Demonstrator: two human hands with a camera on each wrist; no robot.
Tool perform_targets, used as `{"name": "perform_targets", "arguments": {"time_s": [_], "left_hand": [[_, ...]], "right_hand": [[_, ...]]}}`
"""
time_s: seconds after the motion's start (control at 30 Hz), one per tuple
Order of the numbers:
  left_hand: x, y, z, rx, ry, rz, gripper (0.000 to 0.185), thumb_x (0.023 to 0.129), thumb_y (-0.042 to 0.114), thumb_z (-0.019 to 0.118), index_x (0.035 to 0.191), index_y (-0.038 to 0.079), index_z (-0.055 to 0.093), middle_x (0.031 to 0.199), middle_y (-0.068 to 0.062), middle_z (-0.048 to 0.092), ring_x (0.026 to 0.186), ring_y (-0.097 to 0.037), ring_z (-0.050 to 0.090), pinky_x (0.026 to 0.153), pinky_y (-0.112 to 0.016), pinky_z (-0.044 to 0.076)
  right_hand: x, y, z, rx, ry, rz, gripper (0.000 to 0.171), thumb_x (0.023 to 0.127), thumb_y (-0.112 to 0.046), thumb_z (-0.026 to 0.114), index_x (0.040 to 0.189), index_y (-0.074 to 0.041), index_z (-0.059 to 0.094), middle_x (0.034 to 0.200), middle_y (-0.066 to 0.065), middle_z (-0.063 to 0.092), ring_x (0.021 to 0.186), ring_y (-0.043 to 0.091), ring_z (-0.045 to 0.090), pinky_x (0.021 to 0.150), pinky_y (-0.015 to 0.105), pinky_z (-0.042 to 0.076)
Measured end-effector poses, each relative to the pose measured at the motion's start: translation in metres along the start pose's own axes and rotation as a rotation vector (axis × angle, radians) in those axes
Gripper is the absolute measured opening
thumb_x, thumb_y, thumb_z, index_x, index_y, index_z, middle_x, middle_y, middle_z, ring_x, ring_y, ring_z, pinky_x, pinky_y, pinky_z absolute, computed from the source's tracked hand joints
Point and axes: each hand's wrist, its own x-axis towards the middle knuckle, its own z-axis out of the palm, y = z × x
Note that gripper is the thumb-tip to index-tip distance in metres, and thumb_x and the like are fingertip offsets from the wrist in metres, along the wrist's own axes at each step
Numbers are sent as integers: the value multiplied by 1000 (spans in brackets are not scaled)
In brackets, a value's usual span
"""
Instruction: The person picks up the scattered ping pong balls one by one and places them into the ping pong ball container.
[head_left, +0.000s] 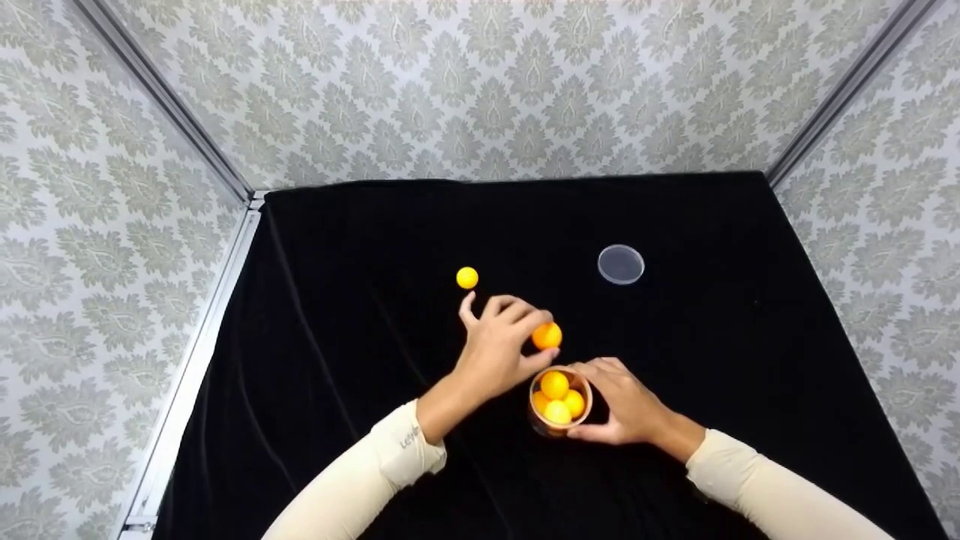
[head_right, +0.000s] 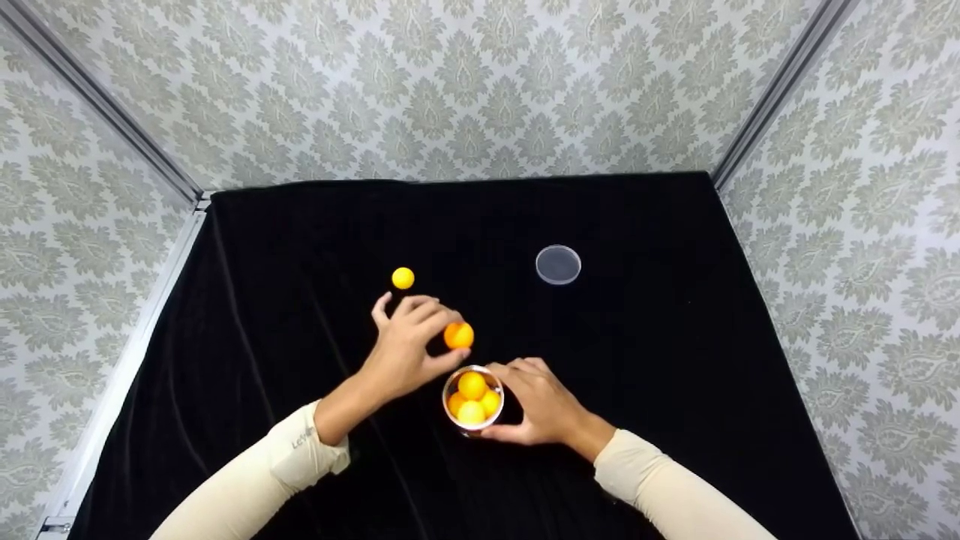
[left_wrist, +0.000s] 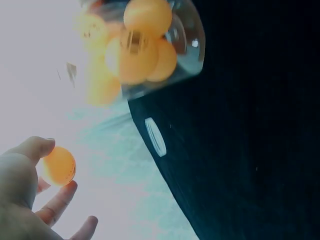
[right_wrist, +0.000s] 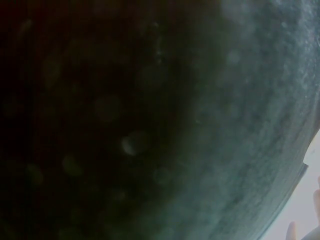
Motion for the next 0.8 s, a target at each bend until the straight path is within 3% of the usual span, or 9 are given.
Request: {"name": "perform_targets", "arguments": {"time_s": [0.37, 0.8], "left_hand": [[-13, 21, -5, -15, -1, 114, 39, 82, 49, 79, 114, 28, 71, 109, 9, 69, 118, -23, 57, 105, -76, 26], [-26, 40, -4, 4, -89, 204, 37, 83, 52, 74, 114, 31, 70, 109, 13, 69, 118, -21, 57, 103, -74, 29]], "right_hand": [[0, 0, -1, -2, 3, -6, 91, 69, -57, 87, 140, -8, 57, 117, -3, 69, 104, 17, 65, 91, 44, 49], [-1, 2, 1, 12, 29, -22, 88, 65, -53, 90, 135, -8, 60, 112, -2, 69, 100, 14, 65, 91, 44, 50]]}}
